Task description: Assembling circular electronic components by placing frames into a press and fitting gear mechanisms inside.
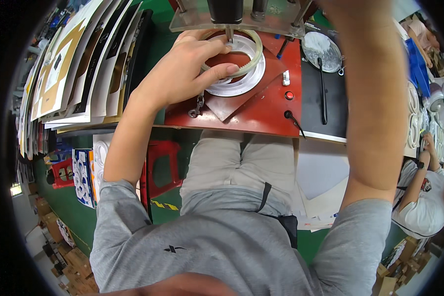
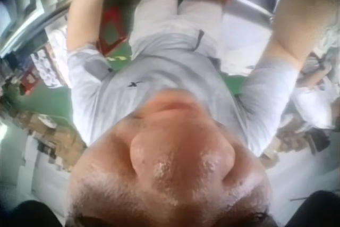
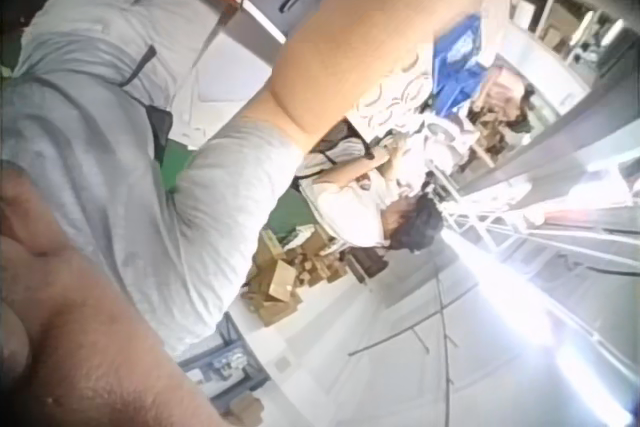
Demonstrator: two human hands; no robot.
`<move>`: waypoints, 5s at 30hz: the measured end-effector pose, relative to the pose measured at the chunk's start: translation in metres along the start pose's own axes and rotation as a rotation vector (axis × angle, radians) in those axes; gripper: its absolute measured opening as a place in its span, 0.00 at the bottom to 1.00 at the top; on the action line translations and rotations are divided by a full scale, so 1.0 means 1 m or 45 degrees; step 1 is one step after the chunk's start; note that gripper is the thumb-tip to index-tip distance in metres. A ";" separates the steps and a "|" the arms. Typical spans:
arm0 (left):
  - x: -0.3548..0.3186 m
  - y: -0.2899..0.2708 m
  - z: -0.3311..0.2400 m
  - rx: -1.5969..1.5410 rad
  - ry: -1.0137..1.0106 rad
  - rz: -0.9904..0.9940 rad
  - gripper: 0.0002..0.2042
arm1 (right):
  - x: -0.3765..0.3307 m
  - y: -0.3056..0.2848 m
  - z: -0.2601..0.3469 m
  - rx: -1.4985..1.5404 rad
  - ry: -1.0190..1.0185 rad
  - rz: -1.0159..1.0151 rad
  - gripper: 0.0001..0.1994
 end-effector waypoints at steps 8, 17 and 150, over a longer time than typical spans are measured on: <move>-0.021 -0.001 -0.018 -0.256 0.249 -0.287 0.17 | -0.032 0.020 0.333 -0.291 -0.241 0.054 0.13; -0.106 -0.020 0.033 -0.456 -0.172 -0.789 0.08 | -0.204 0.016 0.351 -0.839 0.331 0.779 0.14; -0.089 -0.005 0.009 -0.552 -0.319 -0.943 0.04 | -0.185 0.149 0.382 -0.617 0.051 0.647 0.11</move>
Point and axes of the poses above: each hand's wrist, its own x-axis towards the middle knuckle, its own y-axis out of the palm, z = x × y, the point moved 8 cm from there along x, towards the middle knuckle, and after that the axes turned 8 degrees about -z, right-handed, at the moved point
